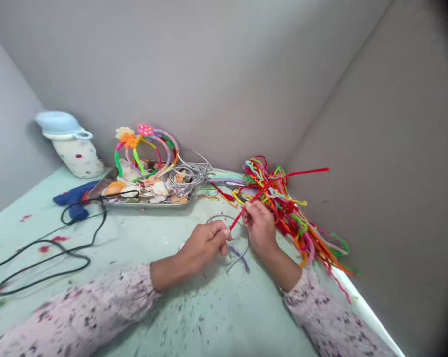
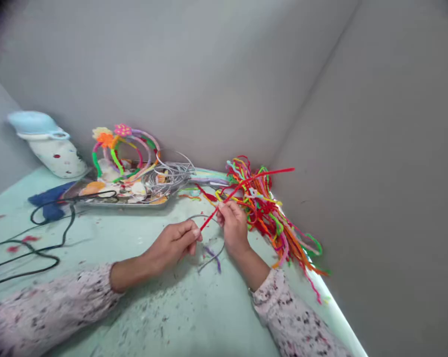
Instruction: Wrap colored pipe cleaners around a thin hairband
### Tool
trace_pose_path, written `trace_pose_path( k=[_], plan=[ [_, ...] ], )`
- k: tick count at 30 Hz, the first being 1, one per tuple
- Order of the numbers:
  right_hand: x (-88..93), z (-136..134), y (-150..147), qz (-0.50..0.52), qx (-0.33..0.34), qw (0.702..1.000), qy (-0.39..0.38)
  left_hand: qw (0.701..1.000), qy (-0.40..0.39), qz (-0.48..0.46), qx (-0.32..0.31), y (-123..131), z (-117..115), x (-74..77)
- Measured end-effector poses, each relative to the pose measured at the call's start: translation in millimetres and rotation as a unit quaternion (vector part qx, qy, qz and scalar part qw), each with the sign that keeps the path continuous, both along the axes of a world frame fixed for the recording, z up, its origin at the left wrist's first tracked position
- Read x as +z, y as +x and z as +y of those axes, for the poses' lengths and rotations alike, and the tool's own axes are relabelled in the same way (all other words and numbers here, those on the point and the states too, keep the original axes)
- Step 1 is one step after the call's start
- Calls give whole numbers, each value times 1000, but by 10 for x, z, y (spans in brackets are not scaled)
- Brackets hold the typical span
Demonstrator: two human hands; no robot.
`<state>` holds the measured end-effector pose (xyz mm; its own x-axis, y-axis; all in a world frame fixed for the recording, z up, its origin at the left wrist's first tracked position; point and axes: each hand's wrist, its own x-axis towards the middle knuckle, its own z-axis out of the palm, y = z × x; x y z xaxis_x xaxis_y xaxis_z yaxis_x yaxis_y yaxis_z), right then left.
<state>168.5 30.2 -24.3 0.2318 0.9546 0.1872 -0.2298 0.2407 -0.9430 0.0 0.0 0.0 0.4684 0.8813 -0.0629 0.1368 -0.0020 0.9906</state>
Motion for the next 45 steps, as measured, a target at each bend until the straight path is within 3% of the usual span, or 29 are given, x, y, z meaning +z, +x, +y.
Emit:
trace_pose_path(
  k=[5,10,14,18,21,23,28,36,41,45],
  plan=[
    [12,13,-31,52,13,998,-32,988,-128,-67,-49,73,-20,32],
    [34,13,-59,83,25,996,-36,962,-209,-168,-55,126,-57,37],
    [92,34,-43,68,66,995,-28,960,-208,-172,-75,101,-92,-1],
    [226,5,-3,73,154,985,-39,968,-146,-153,-135,4,8,9],
    [286,-72,-38,49,245,966,-70,984,-45,-171,-21,-77,175,68],
    [281,-129,-95,18,298,950,-87,980,-9,-195,23,-117,274,105],
    [227,-206,-172,-50,392,910,-122,981,8,-191,32,-158,347,124],
    [279,-180,-3,-73,458,871,-162,973,-32,-223,55,-171,362,116],
    [265,-159,83,-98,512,830,-198,964,-38,-249,81,-200,409,179],
    [269,-157,130,-83,517,825,-212,955,-51,-278,88,-206,416,214]
  ],
)
